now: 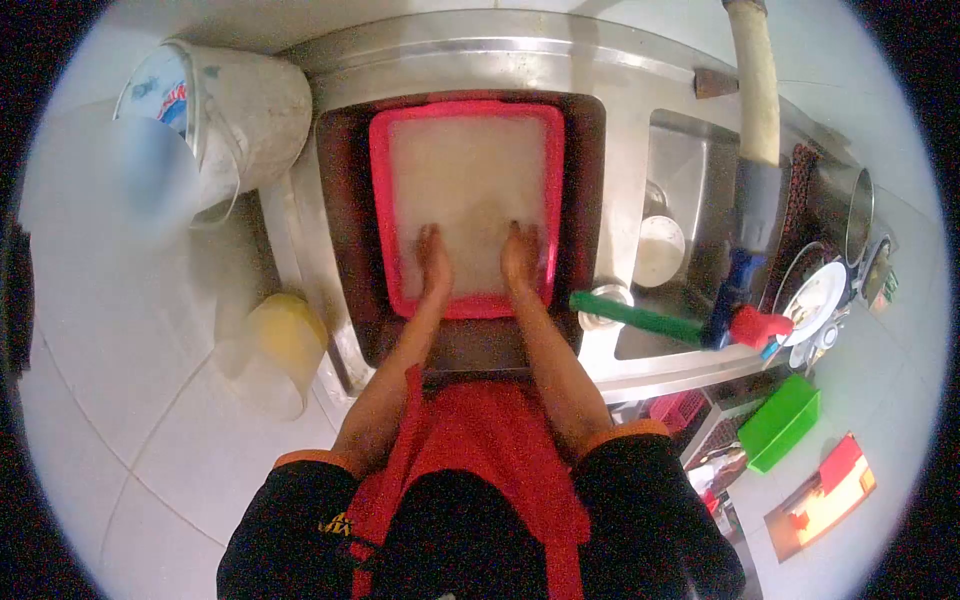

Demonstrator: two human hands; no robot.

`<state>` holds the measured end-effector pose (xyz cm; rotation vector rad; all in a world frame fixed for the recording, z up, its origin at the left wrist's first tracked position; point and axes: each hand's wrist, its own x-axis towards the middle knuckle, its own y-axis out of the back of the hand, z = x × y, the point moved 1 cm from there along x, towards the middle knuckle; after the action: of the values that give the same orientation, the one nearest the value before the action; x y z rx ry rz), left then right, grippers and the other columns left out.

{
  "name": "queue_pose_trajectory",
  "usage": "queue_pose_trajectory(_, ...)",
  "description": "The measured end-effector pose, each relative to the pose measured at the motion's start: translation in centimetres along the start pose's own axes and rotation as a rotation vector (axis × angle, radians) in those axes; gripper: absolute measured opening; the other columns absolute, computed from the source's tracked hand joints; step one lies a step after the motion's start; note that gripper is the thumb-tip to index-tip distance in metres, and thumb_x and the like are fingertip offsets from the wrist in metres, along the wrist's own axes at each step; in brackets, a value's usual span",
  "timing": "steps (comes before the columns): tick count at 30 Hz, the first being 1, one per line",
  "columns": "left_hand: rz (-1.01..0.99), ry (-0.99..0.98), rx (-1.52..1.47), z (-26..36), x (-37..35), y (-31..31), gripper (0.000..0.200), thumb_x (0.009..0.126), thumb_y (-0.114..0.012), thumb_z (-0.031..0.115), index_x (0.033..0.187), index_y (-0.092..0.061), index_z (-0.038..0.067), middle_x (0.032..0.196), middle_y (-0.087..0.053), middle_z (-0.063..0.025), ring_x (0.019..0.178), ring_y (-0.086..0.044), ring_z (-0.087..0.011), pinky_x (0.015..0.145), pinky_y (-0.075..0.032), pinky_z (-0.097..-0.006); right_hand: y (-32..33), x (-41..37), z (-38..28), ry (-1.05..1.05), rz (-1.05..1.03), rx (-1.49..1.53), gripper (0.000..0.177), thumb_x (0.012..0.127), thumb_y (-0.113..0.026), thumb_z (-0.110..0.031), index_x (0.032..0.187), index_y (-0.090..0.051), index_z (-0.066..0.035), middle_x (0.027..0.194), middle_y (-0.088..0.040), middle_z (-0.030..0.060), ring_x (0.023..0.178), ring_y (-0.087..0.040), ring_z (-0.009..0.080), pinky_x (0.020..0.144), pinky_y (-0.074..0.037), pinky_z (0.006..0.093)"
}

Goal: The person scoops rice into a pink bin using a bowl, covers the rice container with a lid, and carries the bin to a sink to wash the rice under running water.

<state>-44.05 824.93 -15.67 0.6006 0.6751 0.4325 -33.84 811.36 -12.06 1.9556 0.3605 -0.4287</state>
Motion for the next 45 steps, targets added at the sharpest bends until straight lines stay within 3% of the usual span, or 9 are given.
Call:
queue_pose_trajectory(3,-0.162,0.734,-0.362,1.7,1.6,4.4,0.082,0.095,-0.033,0.06,0.147,-0.026,-0.003,0.151,-0.027,-0.0268,0.141,-0.027,-0.0363,0.116,-0.02,-0.0414,-2.3,0.2,1.9,-0.557,-0.254,0.436,0.068,0.097,-0.042,-0.048,0.146,-0.033,-0.002,0.148,-0.039,0.014,0.136,-0.035,0.0312,0.112,-0.027,0.0385)
queue_pose_trajectory(17,-0.168,0.045,-0.928,5.7,-1.6,-2.2,0.063,0.094,-0.047,0.05,0.133,-0.044,0.0,0.133,-0.05,-0.015,0.121,-0.047,-0.0254,0.103,-0.035,-0.0398,2.2,-5.7,-6.1,-0.634,-0.445,1.281,0.056,0.102,-0.034,-0.048,0.135,-0.049,-0.006,0.13,-0.055,0.0112,0.118,-0.051,0.0257,0.102,-0.04,0.0381)
queue_pose_trajectory(24,-0.365,0.404,-1.144,11.9,-4.0,3.3,0.071,0.097,-0.038,0.054,0.145,-0.034,0.003,0.148,-0.033,-0.0176,0.14,-0.025,-0.0291,0.115,-0.021,-0.0407,0.9,-3.4,-3.2,-0.633,-0.446,1.2,0.052,0.104,-0.029,-0.039,0.136,-0.047,-0.002,0.135,-0.051,0.0135,0.127,-0.046,0.0286,0.107,-0.036,0.0391)
queue_pose_trajectory(26,-0.297,0.462,-1.266,10.2,-3.1,2.9,0.074,0.095,-0.038,0.056,0.144,-0.033,0.001,0.147,-0.032,-0.0239,0.141,-0.022,-0.034,0.114,-0.02,-0.044,-2.4,-2.1,0.9,-0.162,-0.371,1.055,0.044,0.099,-0.043,-0.035,0.127,-0.054,-0.003,0.123,-0.058,0.0116,0.114,-0.054,0.0253,0.095,-0.042,0.0389)
queue_pose_trajectory(28,0.105,0.319,-0.303,3.6,-1.2,1.2,0.08,0.095,-0.034,0.059,0.145,-0.029,-0.003,0.147,-0.033,-0.027,0.141,-0.025,-0.0361,0.115,-0.022,-0.0437,-1.4,-1.5,1.4,-0.093,-0.284,0.784,0.048,0.099,-0.04,-0.035,0.131,-0.05,-0.001,0.132,-0.052,0.0164,0.122,-0.049,0.0306,0.101,-0.038,0.0407)
queue_pose_trajectory(32,-0.173,0.746,-0.053,0.4,-0.5,3.2,0.082,0.096,-0.032,0.06,0.143,-0.03,-0.007,0.149,-0.03,-0.0281,0.14,-0.027,-0.0388,0.114,-0.022,-0.0459,-0.6,-0.3,2.6,-0.32,-0.372,0.146,0.055,0.097,-0.042,-0.039,0.134,-0.048,0.001,0.141,-0.045,0.0238,0.13,-0.043,0.0382,0.109,-0.033,0.0418)
queue_pose_trajectory(36,-0.099,0.818,-0.591,-5.3,-0.3,-0.5,0.082,0.091,-0.04,0.063,0.142,-0.037,-0.002,0.145,-0.038,-0.0206,0.133,-0.036,-0.0348,0.112,-0.026,-0.0442,-8.0,-0.4,7.4,-0.329,-0.442,0.201,0.057,0.094,-0.047,-0.042,0.133,-0.05,-0.001,0.134,-0.053,0.0207,0.125,-0.048,0.0366,0.107,-0.035,0.0429)
queue_pose_trajectory(38,-0.071,0.746,-0.879,-5.5,0.0,-1.3,0.081,0.089,-0.045,0.063,0.141,-0.041,0.002,0.14,-0.047,-0.0155,0.126,-0.045,-0.0327,0.108,-0.032,-0.0423,-2.8,-2.9,0.4,-0.842,-0.423,1.082,0.064,0.09,-0.052,-0.053,0.136,-0.05,-0.008,0.142,-0.046,0.0137,0.127,-0.044,0.0315,0.104,-0.037,0.0428)
queue_pose_trajectory(45,-0.322,0.622,-1.051,6.7,-4.0,1.5,0.077,0.093,-0.043,0.056,0.147,-0.031,0.004,0.15,-0.034,-0.0108,0.136,-0.033,-0.0258,0.113,-0.025,-0.0393,1.6,-4.2,-4.2,-0.689,-0.502,1.167,0.056,0.096,-0.048,-0.046,0.136,-0.05,-0.006,0.137,-0.049,0.0142,0.124,-0.047,0.0266,0.103,-0.039,0.0399)
